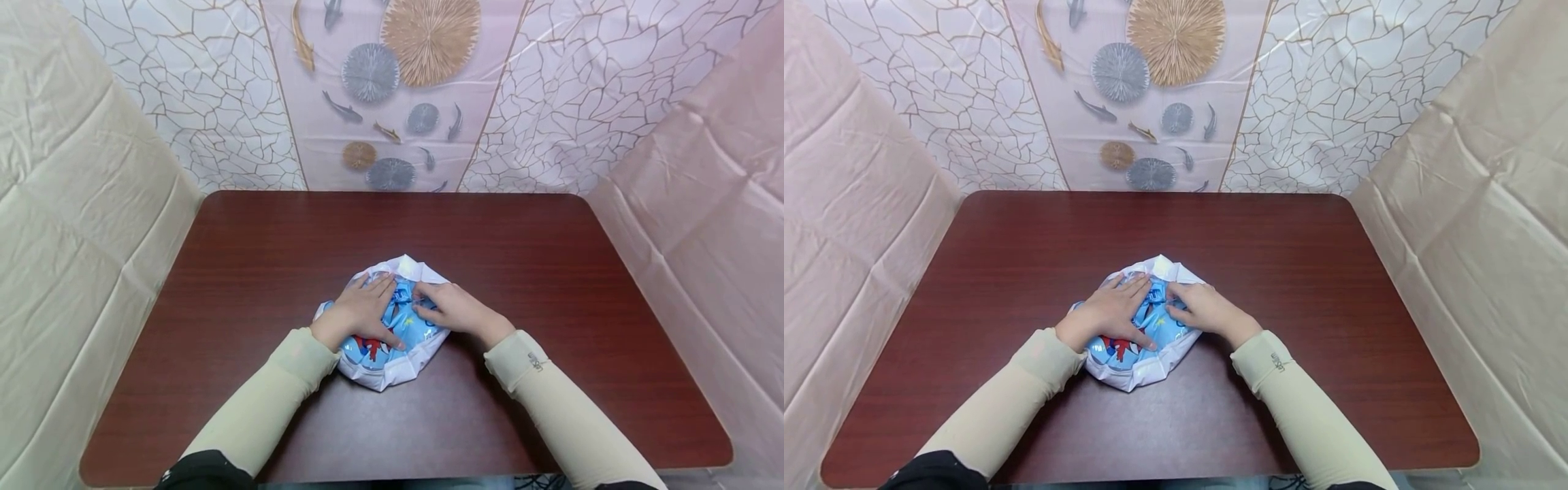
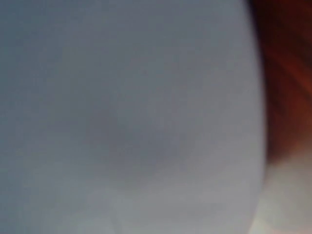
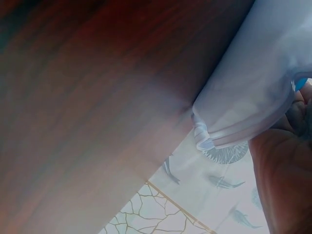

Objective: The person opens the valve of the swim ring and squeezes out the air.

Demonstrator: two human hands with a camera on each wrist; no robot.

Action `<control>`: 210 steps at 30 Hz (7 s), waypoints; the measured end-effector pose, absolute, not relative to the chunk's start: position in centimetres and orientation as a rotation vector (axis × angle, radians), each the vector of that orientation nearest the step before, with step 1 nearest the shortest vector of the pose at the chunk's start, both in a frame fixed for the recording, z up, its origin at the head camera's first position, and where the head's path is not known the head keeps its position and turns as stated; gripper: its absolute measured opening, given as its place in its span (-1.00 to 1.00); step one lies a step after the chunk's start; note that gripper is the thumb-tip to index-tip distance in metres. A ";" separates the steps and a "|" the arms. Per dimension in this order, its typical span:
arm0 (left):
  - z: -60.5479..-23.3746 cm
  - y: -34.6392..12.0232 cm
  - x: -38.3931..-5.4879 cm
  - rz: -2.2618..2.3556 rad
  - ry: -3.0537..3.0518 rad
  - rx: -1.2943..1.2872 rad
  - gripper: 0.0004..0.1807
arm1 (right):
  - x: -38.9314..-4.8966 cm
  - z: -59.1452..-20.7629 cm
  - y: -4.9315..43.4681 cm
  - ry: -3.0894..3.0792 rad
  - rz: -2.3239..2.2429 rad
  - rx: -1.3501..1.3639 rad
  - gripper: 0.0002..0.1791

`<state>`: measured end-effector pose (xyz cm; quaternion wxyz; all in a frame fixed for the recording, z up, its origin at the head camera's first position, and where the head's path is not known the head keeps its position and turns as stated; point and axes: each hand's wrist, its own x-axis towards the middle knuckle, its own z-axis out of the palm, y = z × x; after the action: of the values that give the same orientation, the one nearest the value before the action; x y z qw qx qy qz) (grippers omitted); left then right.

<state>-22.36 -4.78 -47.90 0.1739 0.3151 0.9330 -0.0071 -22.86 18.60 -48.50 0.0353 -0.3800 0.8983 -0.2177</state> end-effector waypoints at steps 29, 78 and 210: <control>-47.8 -4.7 -22.0 -0.018 2.652 0.881 0.47 | -22.8 -48.8 18.5 2.752 -0.667 -1.145 -0.81; -48.2 -4.5 -21.6 -0.005 2.666 0.897 0.48 | -22.2 -48.5 18.6 2.758 -0.662 -1.149 -0.81; -45.8 -10.3 -23.5 0.774 2.588 0.685 -0.07 | -24.1 -46.9 20.7 2.779 -0.808 -1.039 -0.60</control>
<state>-23.53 -10.32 -45.76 0.1764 0.2421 0.9141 0.2733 -24.07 20.69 -46.91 0.0335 -0.3376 0.9033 -0.2626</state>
